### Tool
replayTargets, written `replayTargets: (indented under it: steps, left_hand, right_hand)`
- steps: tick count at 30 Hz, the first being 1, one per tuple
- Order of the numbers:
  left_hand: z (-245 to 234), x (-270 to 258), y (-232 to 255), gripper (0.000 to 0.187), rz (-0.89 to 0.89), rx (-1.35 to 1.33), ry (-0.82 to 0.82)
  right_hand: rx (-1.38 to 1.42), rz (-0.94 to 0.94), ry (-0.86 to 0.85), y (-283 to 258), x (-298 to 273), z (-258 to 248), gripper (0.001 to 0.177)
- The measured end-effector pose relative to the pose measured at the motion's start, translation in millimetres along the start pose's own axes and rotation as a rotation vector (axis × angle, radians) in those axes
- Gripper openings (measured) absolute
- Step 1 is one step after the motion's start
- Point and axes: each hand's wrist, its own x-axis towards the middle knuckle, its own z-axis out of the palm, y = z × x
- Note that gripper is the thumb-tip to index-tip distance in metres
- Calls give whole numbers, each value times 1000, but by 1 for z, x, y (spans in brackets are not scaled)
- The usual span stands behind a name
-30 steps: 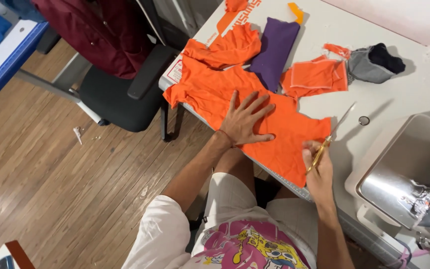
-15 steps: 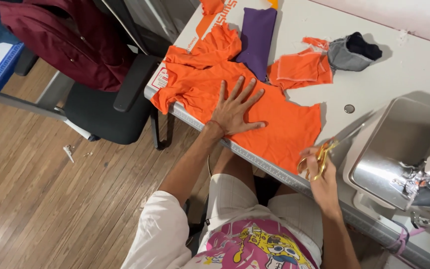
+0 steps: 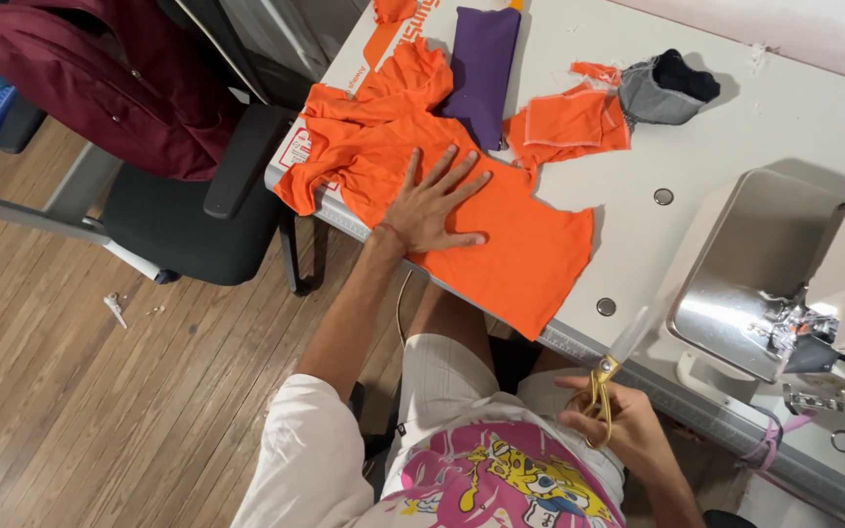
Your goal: The person cuts an orange garment into smaller rectangular pieces using gold-handled scissors on a white table. They then fold the pieces and place one under the presser foot of a sewing machine.
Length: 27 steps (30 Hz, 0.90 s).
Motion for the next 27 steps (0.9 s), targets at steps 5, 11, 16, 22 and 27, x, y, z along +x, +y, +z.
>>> replayTargets:
  steps: [5, 11, 16, 22, 27]
  left_hand:
    - [1, -10, 2, 105, -1, 10, -10]
    - [0, -19, 11, 105, -7, -19, -43]
    - [-31, -21, 0, 85, -58, -229, 68]
    - [-30, -60, -112, 35, -567, 103, 636]
    - [2, -101, -158, 79, -912, 126, 310]
  right_hand:
    - [-41, 17, -49, 4, -6, -19, 20]
    - [41, 104, -190, -29, -4, -11, 21]
    - [-15, -396, -260, -42, 28, -4, 65]
    - [-444, -548, -58, -96, 73, 12, 79]
    - [-411, -570, 53, -101, 97, 16, 74]
